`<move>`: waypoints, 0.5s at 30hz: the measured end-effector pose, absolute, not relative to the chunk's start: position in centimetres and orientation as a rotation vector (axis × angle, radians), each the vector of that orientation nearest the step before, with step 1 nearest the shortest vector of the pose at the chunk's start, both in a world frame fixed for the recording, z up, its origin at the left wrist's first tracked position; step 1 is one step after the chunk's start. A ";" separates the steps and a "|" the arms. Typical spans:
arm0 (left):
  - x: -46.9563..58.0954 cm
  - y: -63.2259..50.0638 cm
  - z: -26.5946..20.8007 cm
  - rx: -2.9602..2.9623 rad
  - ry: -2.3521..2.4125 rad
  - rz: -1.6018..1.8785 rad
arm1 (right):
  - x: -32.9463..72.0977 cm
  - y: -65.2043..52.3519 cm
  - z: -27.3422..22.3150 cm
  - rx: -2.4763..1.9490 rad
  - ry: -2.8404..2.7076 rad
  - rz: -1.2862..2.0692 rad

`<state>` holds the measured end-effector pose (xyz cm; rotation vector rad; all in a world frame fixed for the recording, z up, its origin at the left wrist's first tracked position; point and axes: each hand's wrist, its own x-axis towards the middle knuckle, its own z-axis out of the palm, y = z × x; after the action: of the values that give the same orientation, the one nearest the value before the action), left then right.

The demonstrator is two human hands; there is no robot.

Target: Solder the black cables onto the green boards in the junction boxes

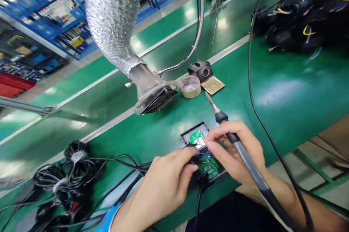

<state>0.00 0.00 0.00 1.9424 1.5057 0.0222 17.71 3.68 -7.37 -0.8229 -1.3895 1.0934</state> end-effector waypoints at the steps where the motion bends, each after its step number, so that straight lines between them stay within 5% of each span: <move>1: 0.1 0.4 0.0 1.924 1.508 0.071 | 17.8 3.8 -7.5 -0.834 -1.378 1.083; 15: 0.8 4.2 -2.1 1.650 1.435 0.640 | 16.9 4.8 -9.2 -0.953 -1.453 0.932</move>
<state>0.79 4.20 -2.10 1.6500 1.4346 0.6402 16.90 4.83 -9.18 -0.9531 -1.4527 0.9316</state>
